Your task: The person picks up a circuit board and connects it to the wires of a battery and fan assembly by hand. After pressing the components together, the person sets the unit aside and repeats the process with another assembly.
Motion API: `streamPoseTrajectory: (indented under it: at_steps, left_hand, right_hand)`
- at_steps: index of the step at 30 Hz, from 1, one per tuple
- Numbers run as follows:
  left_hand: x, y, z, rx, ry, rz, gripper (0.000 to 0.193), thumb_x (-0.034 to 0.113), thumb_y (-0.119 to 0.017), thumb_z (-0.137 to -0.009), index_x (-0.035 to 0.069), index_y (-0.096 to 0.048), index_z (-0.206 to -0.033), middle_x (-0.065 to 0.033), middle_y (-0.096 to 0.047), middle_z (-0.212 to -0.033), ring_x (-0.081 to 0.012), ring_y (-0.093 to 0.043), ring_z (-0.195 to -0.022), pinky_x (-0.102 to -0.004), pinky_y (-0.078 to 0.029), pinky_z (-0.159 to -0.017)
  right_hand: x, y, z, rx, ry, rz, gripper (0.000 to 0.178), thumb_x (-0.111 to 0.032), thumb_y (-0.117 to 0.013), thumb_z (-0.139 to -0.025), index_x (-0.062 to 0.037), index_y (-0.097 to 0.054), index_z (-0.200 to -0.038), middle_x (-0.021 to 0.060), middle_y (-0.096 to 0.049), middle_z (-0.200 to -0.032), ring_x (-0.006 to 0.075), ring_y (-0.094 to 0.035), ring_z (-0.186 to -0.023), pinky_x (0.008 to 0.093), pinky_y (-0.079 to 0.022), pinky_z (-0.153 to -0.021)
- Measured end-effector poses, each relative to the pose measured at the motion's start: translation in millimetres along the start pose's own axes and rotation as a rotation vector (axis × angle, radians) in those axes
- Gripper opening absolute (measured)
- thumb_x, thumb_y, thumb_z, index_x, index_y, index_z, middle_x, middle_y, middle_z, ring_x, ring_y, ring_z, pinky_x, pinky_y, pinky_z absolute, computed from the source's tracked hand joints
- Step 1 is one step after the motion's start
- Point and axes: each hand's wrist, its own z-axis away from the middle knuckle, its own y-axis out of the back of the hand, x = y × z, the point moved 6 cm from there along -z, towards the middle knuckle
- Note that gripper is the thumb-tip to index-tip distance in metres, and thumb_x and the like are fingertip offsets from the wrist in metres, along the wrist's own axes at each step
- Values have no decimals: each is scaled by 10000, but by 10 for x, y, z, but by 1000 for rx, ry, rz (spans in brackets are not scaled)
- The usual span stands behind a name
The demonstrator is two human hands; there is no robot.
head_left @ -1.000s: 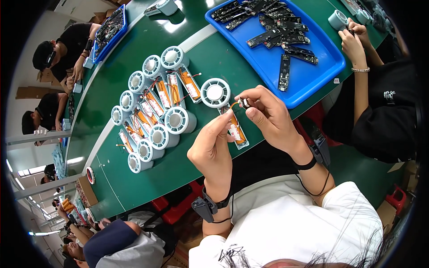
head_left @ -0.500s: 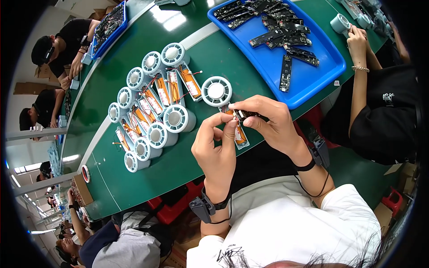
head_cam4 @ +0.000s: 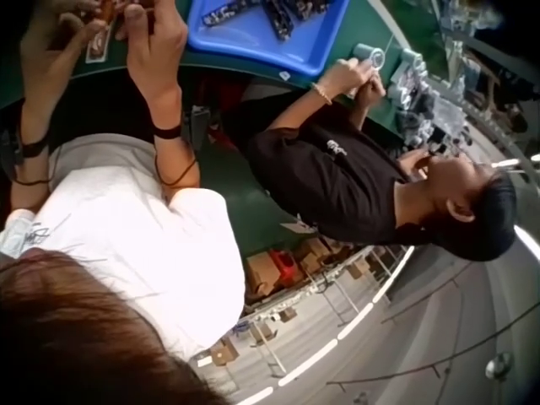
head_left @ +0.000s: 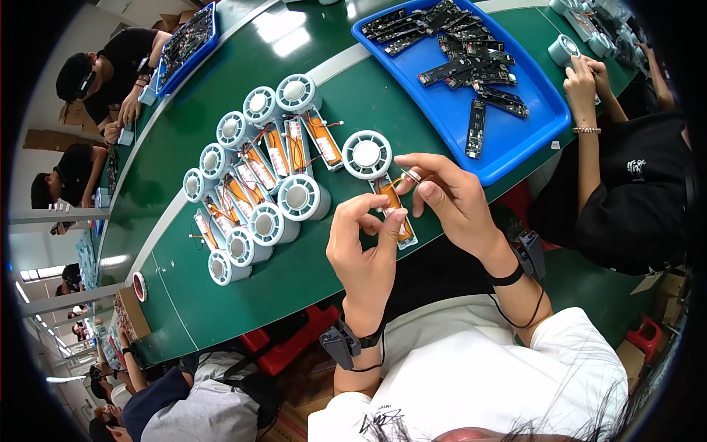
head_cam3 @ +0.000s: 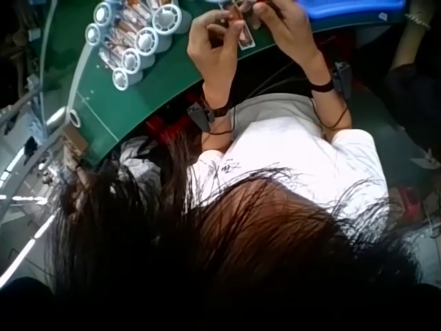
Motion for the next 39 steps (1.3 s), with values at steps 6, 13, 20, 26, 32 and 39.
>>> streamPoseTrajectory:
  at_steps: [6, 13, 20, 26, 32, 39]
  left_hand:
    - [139, -10, -228, 36, -106, -164, 223, 63, -827, -967, 48, -745, -1174, -63, -740, -1083, -124, -639, -686, -287, -527, -613]
    - [287, -158, -338, -43, -251, -256, 186, 26, -795, -975, 48, -724, -1145, -78, -721, -1048, -177, -688, -772, -287, -524, -613]
    - [260, -144, -179, -141, -163, -318, 94, 28, -699, -1027, 27, -684, -1119, -151, -690, -1007, -347, -707, -779, -431, -556, -647]
    - [281, -148, -135, -130, -117, -298, 61, 75, -697, -1046, 31, -666, -1076, -151, -675, -976, -363, -708, -766, -432, -562, -640]
    - [151, -219, -188, -117, -136, -254, 89, 54, -683, -1060, -8, -630, -1024, -143, -633, -883, -279, -654, -682, -369, -507, -624]
    - [-9, -249, -227, -119, -110, -109, 114, 39, -674, -1072, -17, -611, -996, -93, -588, -815, -163, -595, -671, -321, -470, -611]
  right_hand:
    - [7, -51, -27, -79, -8, -60, 354, -229, -545, -1177, -12, -605, -1450, 64, -708, -1032, 86, -673, -737, 229, -543, -640]
    - [-86, -25, -84, -32, -132, -144, 211, -202, -532, -1176, -15, -532, -1274, 55, -672, -941, 71, -624, -631, 229, -483, -526]
    - [-41, -89, -91, -35, -115, 57, 190, -204, -552, -1161, -19, -511, -1178, 61, -661, -859, 86, -624, -615, 275, -480, -523]
    - [-44, -157, -115, -87, 41, 186, 234, -222, -569, -1156, 8, -525, -1163, 136, -702, -938, 204, -726, -827, 355, -558, -721]
    - [25, -99, -176, -178, -170, -48, 243, -256, -582, -1160, -16, -559, -1190, 82, -681, -943, 133, -635, -769, 317, -522, -682]
    - [113, -89, -164, -164, -116, -143, 235, -274, -567, -1173, -39, -565, -1189, 4, -602, -895, 65, -517, -734, 269, -460, -637]
